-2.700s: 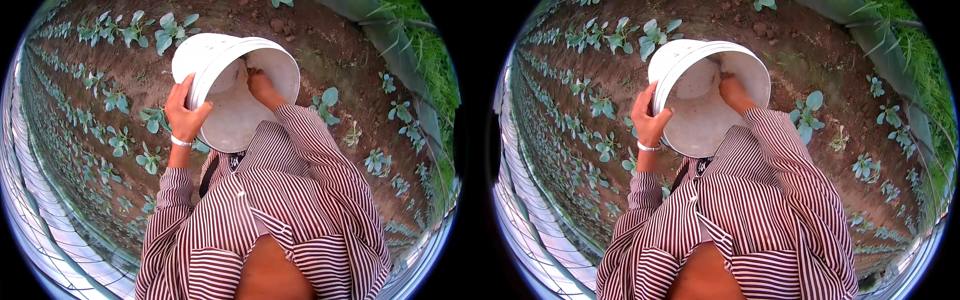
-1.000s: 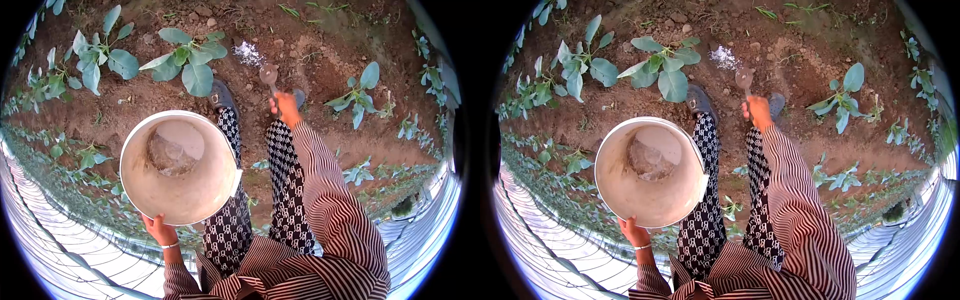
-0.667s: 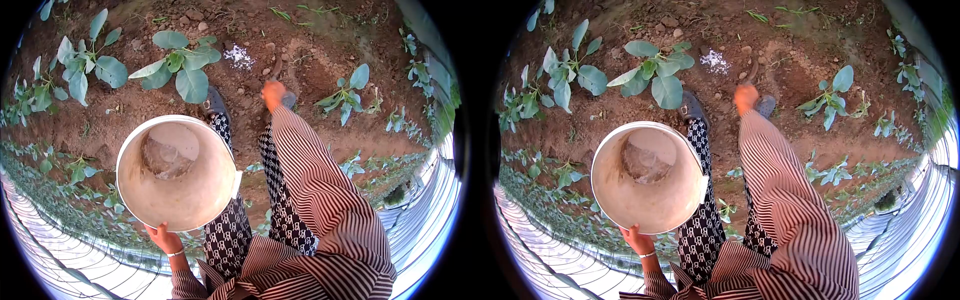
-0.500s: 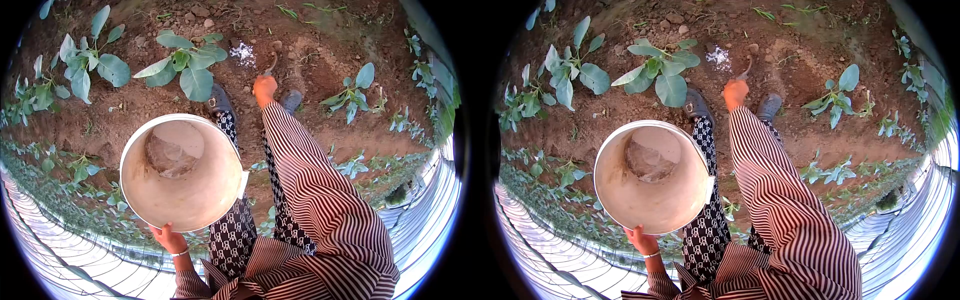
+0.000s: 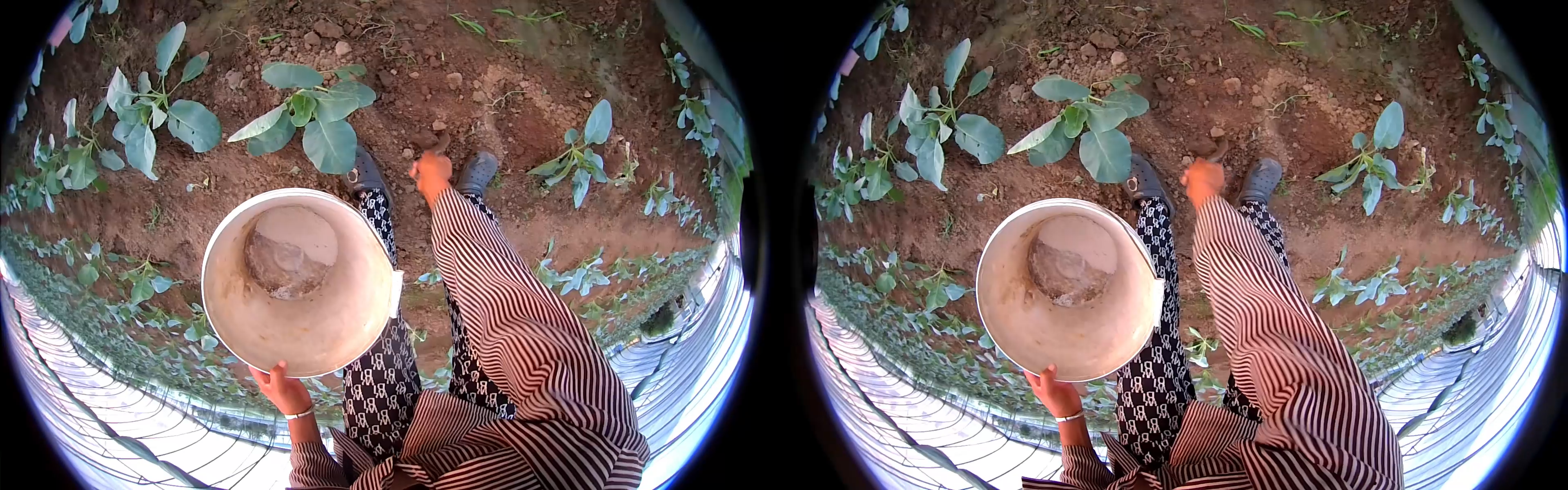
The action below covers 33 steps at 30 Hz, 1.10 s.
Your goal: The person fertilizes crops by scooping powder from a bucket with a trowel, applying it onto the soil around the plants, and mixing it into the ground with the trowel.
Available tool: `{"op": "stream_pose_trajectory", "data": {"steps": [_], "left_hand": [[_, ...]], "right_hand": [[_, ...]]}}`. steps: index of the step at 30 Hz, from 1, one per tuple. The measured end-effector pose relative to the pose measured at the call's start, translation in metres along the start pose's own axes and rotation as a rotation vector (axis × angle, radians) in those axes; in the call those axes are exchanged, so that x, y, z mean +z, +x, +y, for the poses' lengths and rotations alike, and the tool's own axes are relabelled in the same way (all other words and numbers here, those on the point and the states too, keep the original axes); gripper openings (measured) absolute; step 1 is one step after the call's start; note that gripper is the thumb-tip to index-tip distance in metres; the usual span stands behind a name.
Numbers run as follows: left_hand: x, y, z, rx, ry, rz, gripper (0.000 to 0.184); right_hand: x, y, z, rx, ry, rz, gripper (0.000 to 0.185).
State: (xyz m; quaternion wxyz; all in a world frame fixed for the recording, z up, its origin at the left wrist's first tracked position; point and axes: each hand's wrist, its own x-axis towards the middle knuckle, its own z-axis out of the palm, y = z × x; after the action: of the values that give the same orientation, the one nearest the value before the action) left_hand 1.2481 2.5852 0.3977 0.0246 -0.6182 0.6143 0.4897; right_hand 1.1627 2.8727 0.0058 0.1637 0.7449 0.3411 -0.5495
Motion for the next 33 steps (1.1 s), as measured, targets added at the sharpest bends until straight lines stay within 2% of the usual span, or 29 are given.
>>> {"op": "stream_pose_trajectory", "data": {"steps": [2,3,7,10,13,16,17,18,20,22,24,26,28,29,31,33], "left_hand": [[-0.008,-0.001,-0.001,-0.006,0.028,-0.012,0.057],[-0.01,-0.003,0.001,0.011,0.051,-0.023,0.057],[0.003,-0.015,0.014,0.094,0.053,-0.076,0.058],[0.004,-0.029,0.027,0.156,0.065,-0.121,0.057],[0.006,-0.045,0.039,0.222,0.099,-0.146,0.056],[0.025,-0.072,0.064,0.331,0.227,-0.161,0.058],[0.035,-0.089,0.074,0.352,0.22,-0.181,0.051],[0.042,-0.102,0.082,0.415,0.252,-0.173,0.052],[0.052,-0.129,0.095,0.449,0.253,-0.189,0.052],[0.062,-0.161,0.114,0.511,0.274,-0.213,0.059],[0.072,-0.195,0.129,0.659,0.273,-0.269,0.06],[0.077,-0.228,0.14,0.752,0.251,-0.333,0.062],[0.081,-0.26,0.155,0.914,0.403,-0.357,0.063],[0.086,-0.277,0.158,0.913,0.322,-0.394,0.063],[0.091,-0.306,0.171,1.078,0.39,-0.435,0.064],[0.097,-0.327,0.18,1.138,0.424,-0.483,0.065]], "right_hand": [[0.035,-0.04,-0.018,0.036,-0.066,-0.004,0.014],[0.041,-0.055,-0.02,0.027,-0.06,-0.086,0.015],[0.031,-0.081,-0.027,-0.12,-0.095,-0.123,0.017],[-0.013,-0.098,-0.035,-0.271,-0.145,-0.069,0.016],[-0.079,-0.141,-0.068,-0.306,-0.173,-0.236,0.029],[-0.147,-0.246,-0.131,-0.376,-0.307,-0.415,0.047],[-0.174,-0.269,-0.147,-0.394,-0.367,-0.513,0.047],[-0.199,-0.293,-0.16,-0.419,-0.421,-0.608,0.047],[-0.235,-0.352,-0.199,-0.383,-0.731,-0.747,0.051],[-0.252,-0.385,-0.215,-0.36,-1.015,-0.818,0.045],[-0.249,-0.4,-0.211,-0.871,-1.334,-0.936,0.033],[-0.231,-0.378,-0.179,-1.288,-1.361,-0.896,0.025],[-0.205,-0.392,-0.168,-1.16,-1.52,-0.712,0.019],[-0.197,-0.387,-0.164,-1.22,-1.424,-0.639,0.019],[-0.183,-0.37,-0.145,-1.304,-1.236,-0.5,0.018],[-0.167,-0.363,-0.139,-1.361,-1.256,-0.42,0.02]]}}
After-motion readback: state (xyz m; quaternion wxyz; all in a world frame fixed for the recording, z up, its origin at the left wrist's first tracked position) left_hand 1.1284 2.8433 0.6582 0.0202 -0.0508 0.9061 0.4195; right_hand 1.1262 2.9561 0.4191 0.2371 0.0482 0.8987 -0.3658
